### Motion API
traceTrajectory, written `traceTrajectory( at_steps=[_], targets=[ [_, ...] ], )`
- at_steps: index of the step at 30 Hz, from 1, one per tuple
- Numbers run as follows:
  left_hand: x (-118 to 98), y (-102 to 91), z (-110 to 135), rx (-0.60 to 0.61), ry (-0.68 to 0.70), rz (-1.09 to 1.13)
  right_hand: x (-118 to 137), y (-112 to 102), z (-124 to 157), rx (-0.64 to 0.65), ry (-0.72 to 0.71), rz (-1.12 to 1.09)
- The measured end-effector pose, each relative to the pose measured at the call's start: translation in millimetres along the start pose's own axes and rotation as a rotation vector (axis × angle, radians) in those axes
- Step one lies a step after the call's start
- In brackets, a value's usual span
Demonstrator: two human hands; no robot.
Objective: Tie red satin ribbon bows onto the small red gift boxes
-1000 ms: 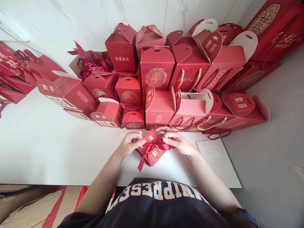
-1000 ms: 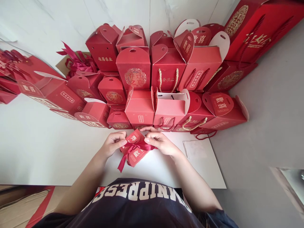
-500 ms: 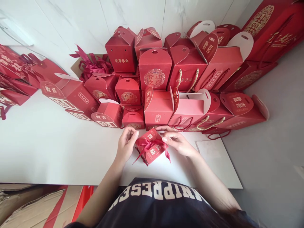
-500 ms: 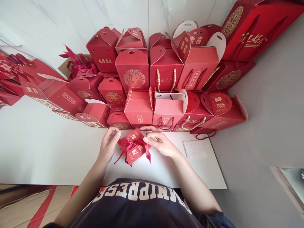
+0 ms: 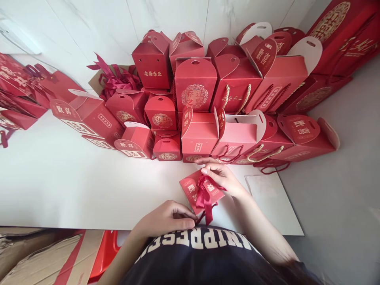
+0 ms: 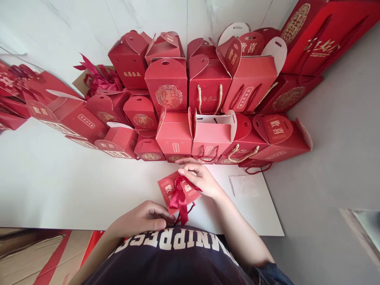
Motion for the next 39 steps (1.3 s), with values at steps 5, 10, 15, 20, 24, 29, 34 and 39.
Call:
traceTrajectory(
  at_steps=[5,10,15,20,24,29,34,39],
  targets=[
    [-5.3,-48.1,2.2,-0.426,0.059,0.028,-4.8,-21.4,8.9,-0.312,0.043,0.041],
    [-10.9,-77.7,7.4,-0.574,0.105,-0.031,1.6,-11.1,17.0,-0.260,0.010,0.098],
    [-19.5,-83.6,11.5,-0.679,0.032,-0.265,2.6,-6.7,17.6,-0.195,0.007,0.077],
    [-18.3,-79.7,9.0,-0.588,-0.001,-0.280,3.7,-7.3,16.6,-0.211,-0.003,0.098],
    [-13.8,-65.9,-3.1,-0.353,0.032,-0.044,6.4,-6.2,16.3,-0.171,0.004,0.103],
    [-16.3,-70.0,-7.0,-0.324,0.099,0.056,7.6,-10.8,16.3,-0.104,0.007,0.088],
    [-19.2,-69.9,-8.6,-0.255,0.143,0.081,-1.0,-10.0,11.7,-0.037,-0.020,0.071],
    [-18.6,-70.9,-13.5,-0.184,0.183,0.081,-4.5,-8.4,8.1,-0.002,-0.027,0.039]
  ],
)
Point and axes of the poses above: each hand's wrist, its own z-axis away from the middle knuckle, its own y-axis out of the palm, x = y × z, the point moved 9 cm from there along -z, towards the middle knuckle, and after that the axes turned 2 degrees about -y, right-handed, at the moved point
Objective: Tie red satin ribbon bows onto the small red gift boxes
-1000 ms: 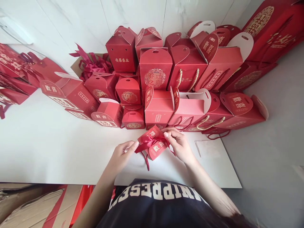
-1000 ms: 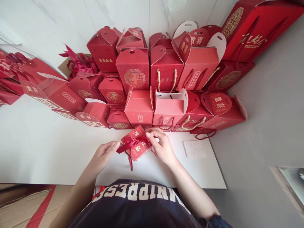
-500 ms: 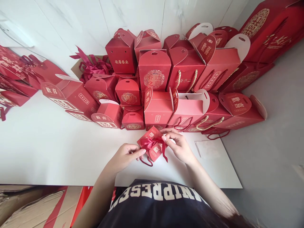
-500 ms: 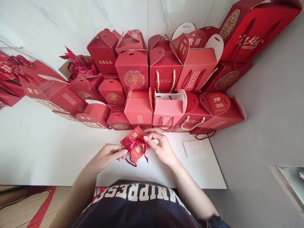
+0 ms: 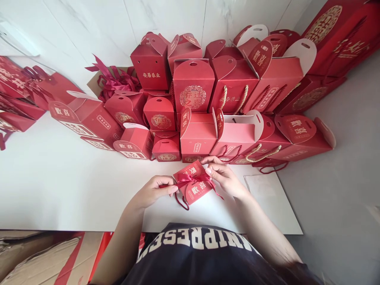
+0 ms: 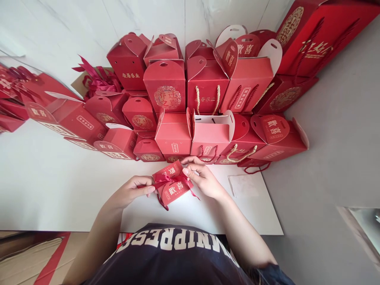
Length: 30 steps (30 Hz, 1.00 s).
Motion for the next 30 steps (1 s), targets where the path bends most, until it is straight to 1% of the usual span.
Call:
traceTrajectory(
  at_steps=[3,5,7,8,9,10,12,13,14,15,17,19,22,24,26,28,30],
  targets=[
    [-2.3,-2.7,-4.2,0.041,0.062,-0.044,6.9,1.5,-1.6,0.017,-0.016,0.065],
    [-5.8,-2.1,-4.8,0.101,0.096,-0.101,14.1,2.5,-3.0,0.022,-0.037,0.130],
    [-8.9,0.6,-2.0,0.184,0.087,-0.196,22.0,3.9,-3.8,0.033,-0.060,0.183],
    [-11.3,-0.3,0.1,0.196,0.072,-0.256,26.0,4.5,-3.5,0.039,-0.071,0.210],
    [-15.2,-4.0,2.0,0.170,0.058,-0.322,30.0,4.2,-2.5,0.037,-0.080,0.241],
    [-21.3,-11.1,3.7,0.096,0.048,-0.389,34.0,2.8,-0.7,0.026,-0.086,0.278],
    [-40.3,-29.9,8.4,-0.148,0.062,-0.505,43.3,-1.3,5.6,-0.016,-0.111,0.368],
    [-51.7,-36.0,11.4,-0.259,0.096,-0.551,48.5,-2.8,9.8,-0.036,-0.131,0.424],
    [-61.5,-36.9,13.2,-0.323,0.136,-0.584,53.5,-3.2,14.3,-0.049,-0.155,0.487],
    [-68.4,-33.8,12.9,-0.338,0.173,-0.603,57.9,-2.1,18.9,-0.052,-0.183,0.552],
    [-73.1,-19.8,6.5,-0.256,0.224,-0.606,62.4,2.2,26.9,-0.047,-0.230,0.678],
    [-69.3,-9.4,-2.5,-0.165,0.222,-0.573,62.5,6.0,32.5,-0.057,-0.268,0.766],
    [-66.5,-3.9,-13.4,-0.087,0.224,-0.495,62.1,9.4,37.3,-0.103,-0.342,0.814],
    [-66.7,0.0,-18.8,-0.012,0.205,-0.453,64.1,10.4,39.1,-0.140,-0.392,0.817],
    [-67.5,4.3,-22.7,0.062,0.162,-0.432,67.9,11.1,40.3,-0.169,-0.433,0.811],
    [-65.4,9.2,-26.0,0.136,0.080,-0.413,73.4,13.0,42.3,-0.182,-0.488,0.803],
    [-60.6,12.3,-29.2,0.179,-0.012,-0.389,78.1,16.9,45.6,-0.165,-0.551,0.801]
  ],
)
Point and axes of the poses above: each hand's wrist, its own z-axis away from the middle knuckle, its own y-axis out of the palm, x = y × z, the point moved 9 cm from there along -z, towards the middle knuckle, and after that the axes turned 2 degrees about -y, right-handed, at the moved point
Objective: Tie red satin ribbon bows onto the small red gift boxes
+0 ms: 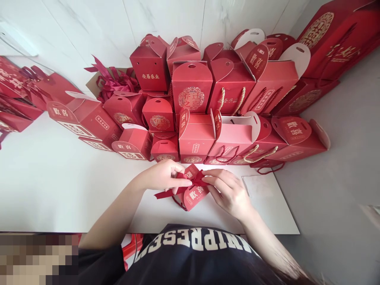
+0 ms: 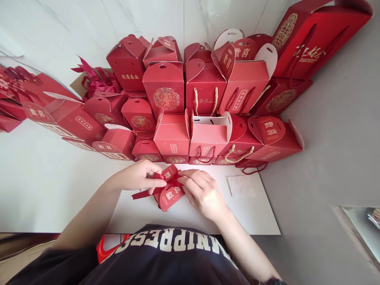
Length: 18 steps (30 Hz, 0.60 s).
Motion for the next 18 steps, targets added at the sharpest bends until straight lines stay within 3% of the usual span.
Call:
traceTrajectory(
  at_steps=[3,10,14,18],
  targets=[
    [5.8,-0.5,-5.8,-0.026,-0.080,0.019,9.2,-0.8,3.0,0.009,-0.086,0.024],
    [8.3,-13.7,-9.0,-0.295,-0.075,-0.050,27.2,0.9,8.9,0.132,-0.214,0.102],
    [11.2,-22.1,-5.7,-0.417,-0.069,-0.107,27.8,1.1,18.2,0.152,-0.204,0.100],
    [12.5,-24.8,-4.0,-0.464,-0.069,-0.210,20.6,3.9,30.3,0.139,-0.146,0.055]
  ],
)
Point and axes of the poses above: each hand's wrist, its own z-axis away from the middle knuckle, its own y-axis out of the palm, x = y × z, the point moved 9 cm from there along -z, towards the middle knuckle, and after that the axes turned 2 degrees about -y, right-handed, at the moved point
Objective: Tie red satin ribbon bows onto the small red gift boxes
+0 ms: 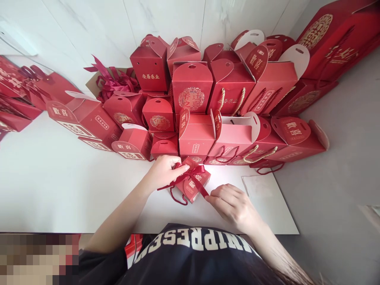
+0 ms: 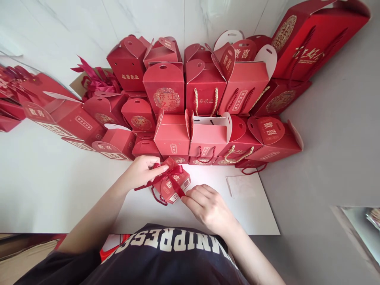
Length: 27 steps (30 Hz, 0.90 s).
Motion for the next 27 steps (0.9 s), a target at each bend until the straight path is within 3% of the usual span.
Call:
traceTrajectory(
  at_steps=[5,14,17,18,20,23,27],
  targets=[
    [-16.5,-2.9,6.4,-0.092,0.080,-0.212,-17.6,13.3,6.0,0.130,0.145,-0.135],
    [-21.4,4.5,6.2,-0.096,0.049,-0.340,-28.1,21.5,7.3,0.499,0.305,-0.384],
    [-22.0,5.4,7.3,-0.076,0.065,-0.334,-33.1,20.7,10.7,0.629,0.440,-0.600],
    [-22.4,5.5,8.1,-0.071,0.068,-0.334,-39.7,17.1,8.3,0.589,0.514,-0.665],
    [-23.1,5.9,9.6,-0.059,0.069,-0.339,-60.7,5.2,-1.3,0.372,0.649,-0.685],
    [-23.2,6.4,10.3,-0.052,0.057,-0.350,-81.6,-4.8,-17.6,0.081,0.662,-0.546],
    [-24.1,7.4,9.9,-0.050,0.063,-0.365,-82.7,26.8,-31.2,0.133,0.583,-0.653]
  ],
)
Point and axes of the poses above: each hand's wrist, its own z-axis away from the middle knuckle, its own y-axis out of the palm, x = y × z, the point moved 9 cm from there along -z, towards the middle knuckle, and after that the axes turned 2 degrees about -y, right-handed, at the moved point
